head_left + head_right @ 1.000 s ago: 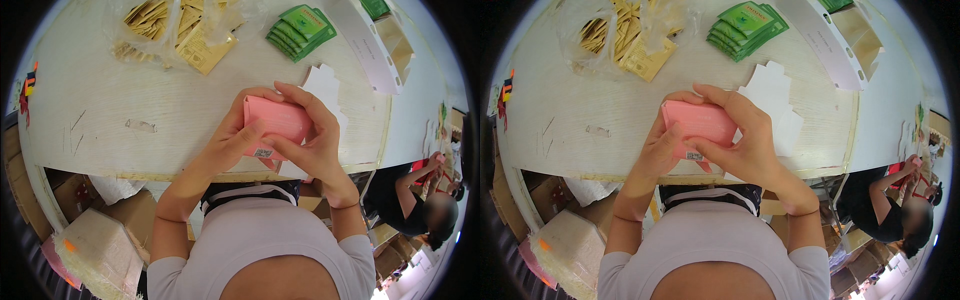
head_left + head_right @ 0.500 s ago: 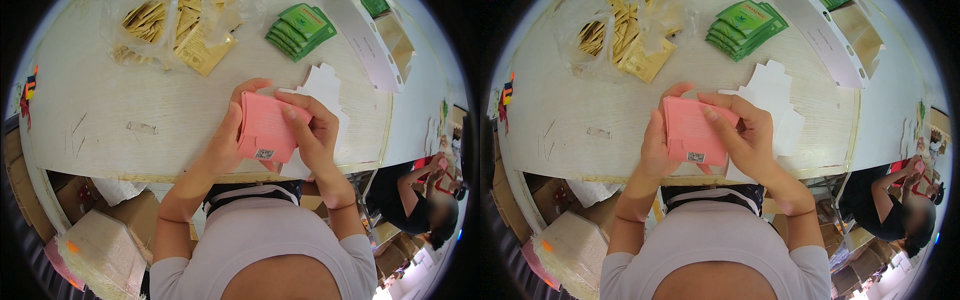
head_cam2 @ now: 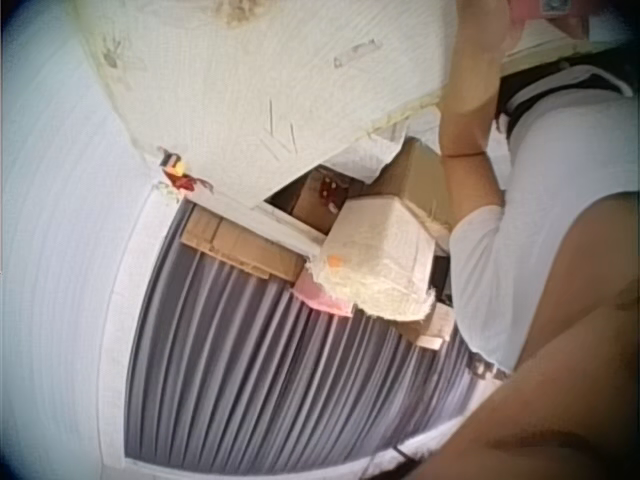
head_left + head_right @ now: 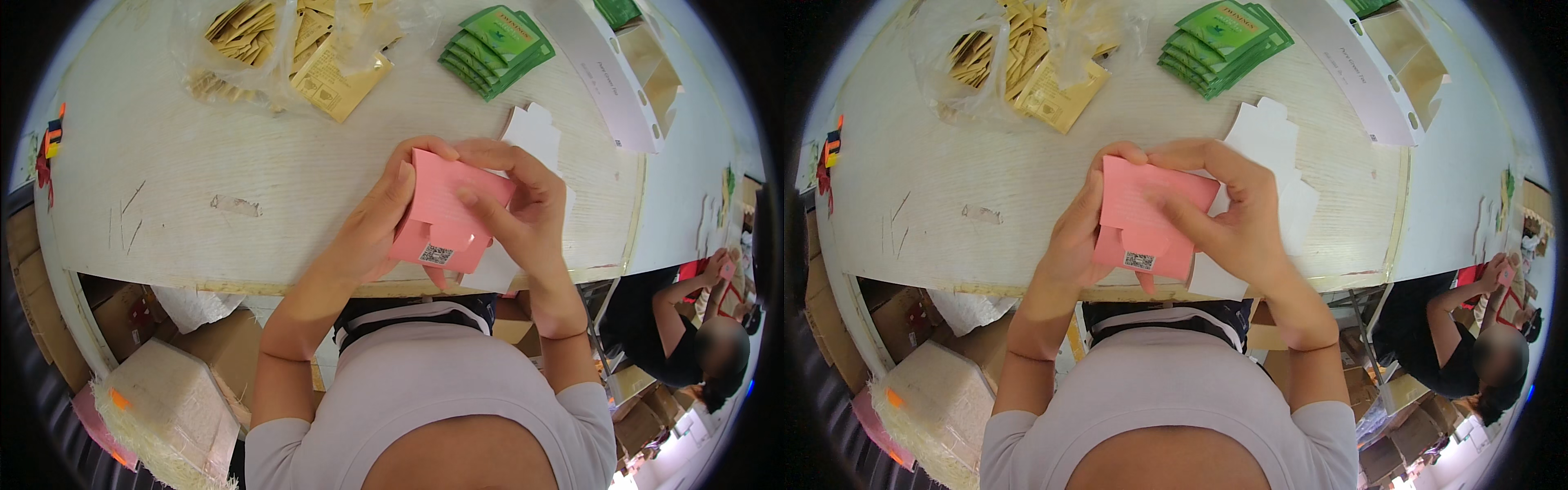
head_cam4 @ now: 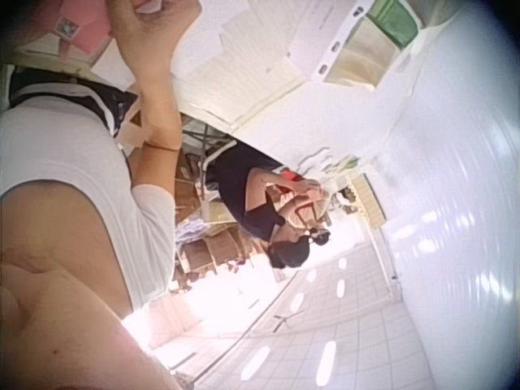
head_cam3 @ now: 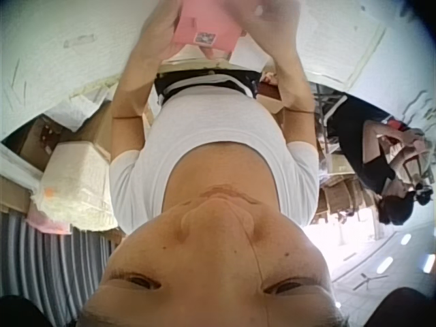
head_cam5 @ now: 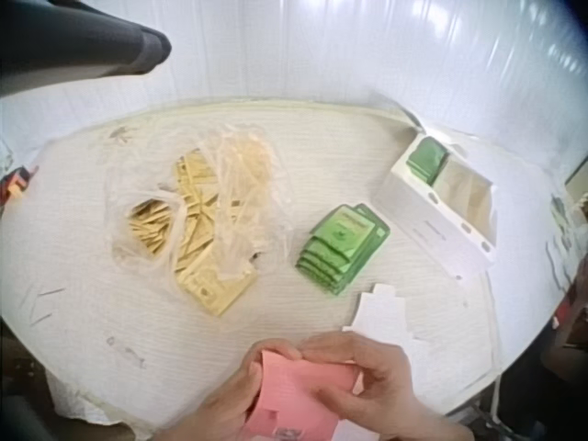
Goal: The person assembles cardboard gift boxes by hand, inserting gold and green tea packets into a pink box before folding and closing it.
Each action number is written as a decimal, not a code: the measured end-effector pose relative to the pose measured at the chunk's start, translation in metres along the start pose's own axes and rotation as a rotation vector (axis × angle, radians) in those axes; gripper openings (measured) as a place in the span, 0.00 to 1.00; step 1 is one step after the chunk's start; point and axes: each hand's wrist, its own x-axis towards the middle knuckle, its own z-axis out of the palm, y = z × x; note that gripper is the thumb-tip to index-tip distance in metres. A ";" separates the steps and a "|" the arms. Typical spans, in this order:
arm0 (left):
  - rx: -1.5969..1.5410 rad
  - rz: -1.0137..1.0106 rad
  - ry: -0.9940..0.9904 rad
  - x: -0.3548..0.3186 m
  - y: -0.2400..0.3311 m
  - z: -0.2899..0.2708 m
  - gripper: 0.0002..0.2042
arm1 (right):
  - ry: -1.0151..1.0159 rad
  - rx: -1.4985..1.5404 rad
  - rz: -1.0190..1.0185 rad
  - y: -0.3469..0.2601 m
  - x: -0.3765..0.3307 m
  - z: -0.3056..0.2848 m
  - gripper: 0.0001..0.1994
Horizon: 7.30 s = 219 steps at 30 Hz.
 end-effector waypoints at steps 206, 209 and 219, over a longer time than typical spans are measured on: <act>0.564 0.592 -0.041 0.009 -0.028 0.016 0.18 | 0.210 0.575 -0.306 0.014 -0.026 0.010 0.16; 0.288 0.478 0.055 0.004 -0.030 0.019 0.21 | 0.241 0.885 -0.203 0.004 -0.027 0.013 0.21; 0.427 0.471 0.177 -0.002 -0.030 0.018 0.22 | 0.319 0.279 -0.401 0.022 -0.029 0.024 0.19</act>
